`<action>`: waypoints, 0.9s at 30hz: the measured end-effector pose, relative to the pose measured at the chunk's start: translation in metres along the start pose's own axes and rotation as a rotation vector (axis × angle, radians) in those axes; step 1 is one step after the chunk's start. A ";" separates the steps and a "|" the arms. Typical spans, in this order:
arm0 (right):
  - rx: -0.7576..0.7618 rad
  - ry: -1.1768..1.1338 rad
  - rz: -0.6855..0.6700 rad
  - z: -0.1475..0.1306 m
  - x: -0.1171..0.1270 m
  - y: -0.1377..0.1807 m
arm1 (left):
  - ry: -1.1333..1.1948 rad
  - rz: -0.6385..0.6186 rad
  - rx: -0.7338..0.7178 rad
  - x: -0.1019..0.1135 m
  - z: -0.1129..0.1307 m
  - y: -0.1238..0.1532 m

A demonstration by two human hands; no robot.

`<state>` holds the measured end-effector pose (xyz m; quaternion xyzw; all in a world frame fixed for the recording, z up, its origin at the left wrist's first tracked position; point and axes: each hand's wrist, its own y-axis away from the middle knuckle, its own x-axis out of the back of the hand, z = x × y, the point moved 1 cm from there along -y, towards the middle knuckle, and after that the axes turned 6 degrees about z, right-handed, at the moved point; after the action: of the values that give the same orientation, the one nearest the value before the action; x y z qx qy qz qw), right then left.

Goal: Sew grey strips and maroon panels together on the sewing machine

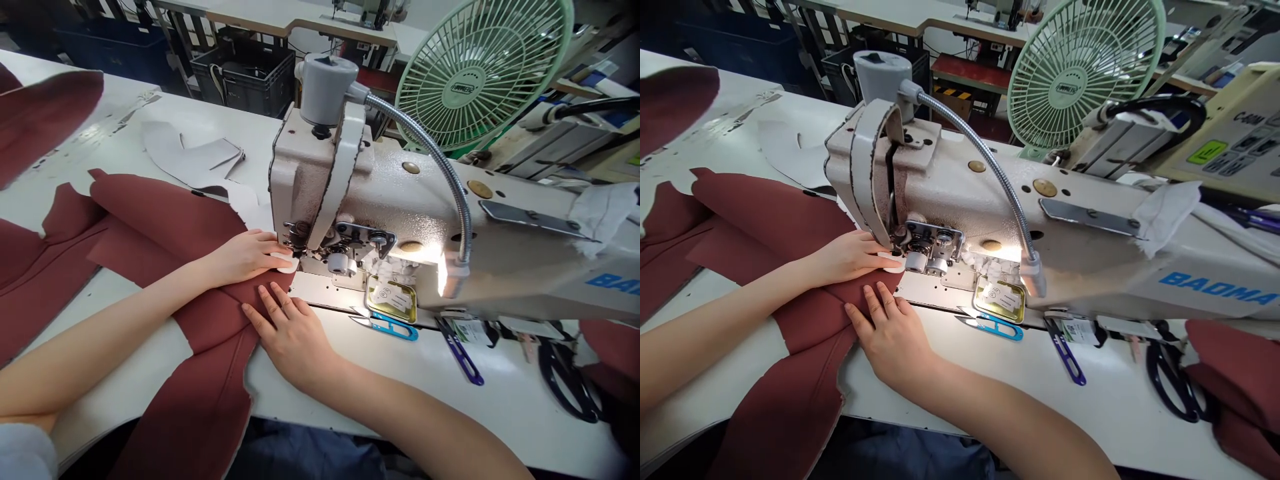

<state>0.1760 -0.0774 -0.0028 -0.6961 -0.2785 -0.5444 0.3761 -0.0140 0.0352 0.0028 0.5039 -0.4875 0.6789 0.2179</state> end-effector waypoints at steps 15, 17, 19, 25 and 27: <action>-0.078 -0.120 0.012 0.010 0.004 -0.001 | 0.049 -0.014 0.095 -0.007 -0.001 0.001; -0.077 -0.172 0.009 0.013 0.009 -0.001 | 0.053 -0.016 0.102 -0.007 -0.001 0.001; -0.102 -0.261 0.042 0.021 0.018 0.000 | 0.060 -0.020 0.102 -0.007 -0.002 0.001; -0.720 -0.319 0.295 0.080 0.042 0.011 | 0.057 0.026 0.092 -0.009 -0.002 0.003; -0.819 -0.286 0.298 0.095 0.044 0.013 | 0.052 0.039 0.080 -0.010 -0.003 0.003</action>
<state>0.2494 -0.0076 0.0250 -0.8880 0.0136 -0.4481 0.1021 -0.0139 0.0387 -0.0080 0.4847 -0.4640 0.7149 0.1968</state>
